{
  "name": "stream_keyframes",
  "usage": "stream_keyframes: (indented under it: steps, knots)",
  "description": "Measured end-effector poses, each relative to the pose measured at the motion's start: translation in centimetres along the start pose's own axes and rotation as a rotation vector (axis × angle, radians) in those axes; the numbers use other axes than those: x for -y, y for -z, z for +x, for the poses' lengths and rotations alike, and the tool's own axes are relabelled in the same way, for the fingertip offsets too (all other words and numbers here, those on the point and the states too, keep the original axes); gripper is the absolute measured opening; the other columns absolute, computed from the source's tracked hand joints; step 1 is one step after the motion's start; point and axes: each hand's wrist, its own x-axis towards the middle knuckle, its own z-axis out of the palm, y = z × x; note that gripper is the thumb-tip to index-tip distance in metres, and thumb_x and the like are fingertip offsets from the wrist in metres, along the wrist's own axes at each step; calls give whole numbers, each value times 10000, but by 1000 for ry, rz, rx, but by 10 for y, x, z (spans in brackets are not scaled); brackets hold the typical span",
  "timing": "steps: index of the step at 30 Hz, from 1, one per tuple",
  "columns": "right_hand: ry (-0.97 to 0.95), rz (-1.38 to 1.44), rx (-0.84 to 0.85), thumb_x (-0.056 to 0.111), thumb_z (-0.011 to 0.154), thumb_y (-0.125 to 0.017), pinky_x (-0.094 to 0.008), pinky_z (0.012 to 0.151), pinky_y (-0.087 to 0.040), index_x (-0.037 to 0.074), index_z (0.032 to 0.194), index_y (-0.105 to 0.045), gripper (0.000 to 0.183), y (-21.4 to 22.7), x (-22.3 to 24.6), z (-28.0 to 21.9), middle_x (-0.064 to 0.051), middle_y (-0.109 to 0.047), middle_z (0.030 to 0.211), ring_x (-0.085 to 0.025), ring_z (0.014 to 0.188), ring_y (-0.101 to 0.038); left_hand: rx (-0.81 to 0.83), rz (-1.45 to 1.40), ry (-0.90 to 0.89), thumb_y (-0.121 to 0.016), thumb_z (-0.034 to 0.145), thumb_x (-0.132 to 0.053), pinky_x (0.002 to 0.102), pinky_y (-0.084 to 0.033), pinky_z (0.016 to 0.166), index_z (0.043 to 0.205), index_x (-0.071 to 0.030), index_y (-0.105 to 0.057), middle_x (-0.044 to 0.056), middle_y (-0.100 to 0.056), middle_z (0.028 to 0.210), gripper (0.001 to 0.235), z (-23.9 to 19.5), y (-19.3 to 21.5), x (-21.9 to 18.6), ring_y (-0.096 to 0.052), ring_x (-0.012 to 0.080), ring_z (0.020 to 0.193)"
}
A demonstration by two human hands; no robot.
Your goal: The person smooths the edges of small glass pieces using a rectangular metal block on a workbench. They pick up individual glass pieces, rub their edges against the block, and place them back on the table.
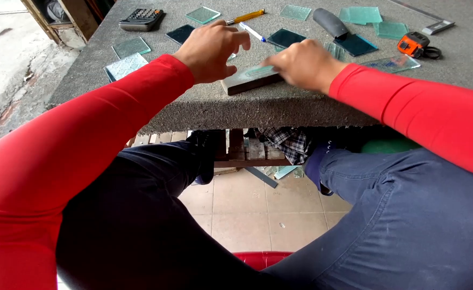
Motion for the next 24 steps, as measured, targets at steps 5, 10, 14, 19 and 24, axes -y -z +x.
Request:
stream_keyframes:
  steps: [5, 10, 14, 19, 24]
  knots:
    - [-232, -114, 295, 226, 1151, -617, -365, 642, -680, 292, 1496, -751, 375, 11, 1, -6, -13, -820, 722, -178, 570, -751, -44, -26, 35, -889, 901, -126, 504, -596, 633, 1306, -103, -750, 87, -813, 1027, 429, -2, 7, 2, -700, 336, 982]
    - [-65, -107, 152, 77, 1088, -601, -354, 385, -558, 247, 1438, -788, 432, 4, 3, 1, -24, -717, 580, -182, 434, -654, -12, -9, 18, -795, 931, -69, 481, -600, 636, 1297, -110, -739, 83, -802, 1051, 373, -2, 13, -3, -674, 326, 1032]
    - [-263, -290, 388, -144, 862, -595, -434, 553, -669, 295, 1414, -752, 723, -2, -16, -16, -94, -774, 680, -306, 627, -782, -22, -35, 62, -716, 937, -28, 501, -633, 675, 1308, -92, -740, 102, -808, 1063, 377, -4, 16, 0, -690, 331, 1042]
    - [-345, -62, 252, 170, 1066, -627, -414, 527, -624, 271, 1424, -775, 400, 31, 15, 7, -98, -775, 689, -269, 543, -704, 38, -120, 92, -739, 969, -103, 463, -633, 784, 1333, -133, -711, 85, -795, 1157, 367, -3, 17, -4, -697, 299, 1089]
    - [-432, 486, -103, 170, 1011, -808, -312, 480, -402, 155, 1042, -892, 91, 71, 39, 29, -9, -778, 701, -109, 455, -457, -65, -310, 78, -903, 937, -266, 440, -609, 824, 1289, -65, -724, 119, -807, 1151, 443, 5, 2, -2, -760, 284, 982]
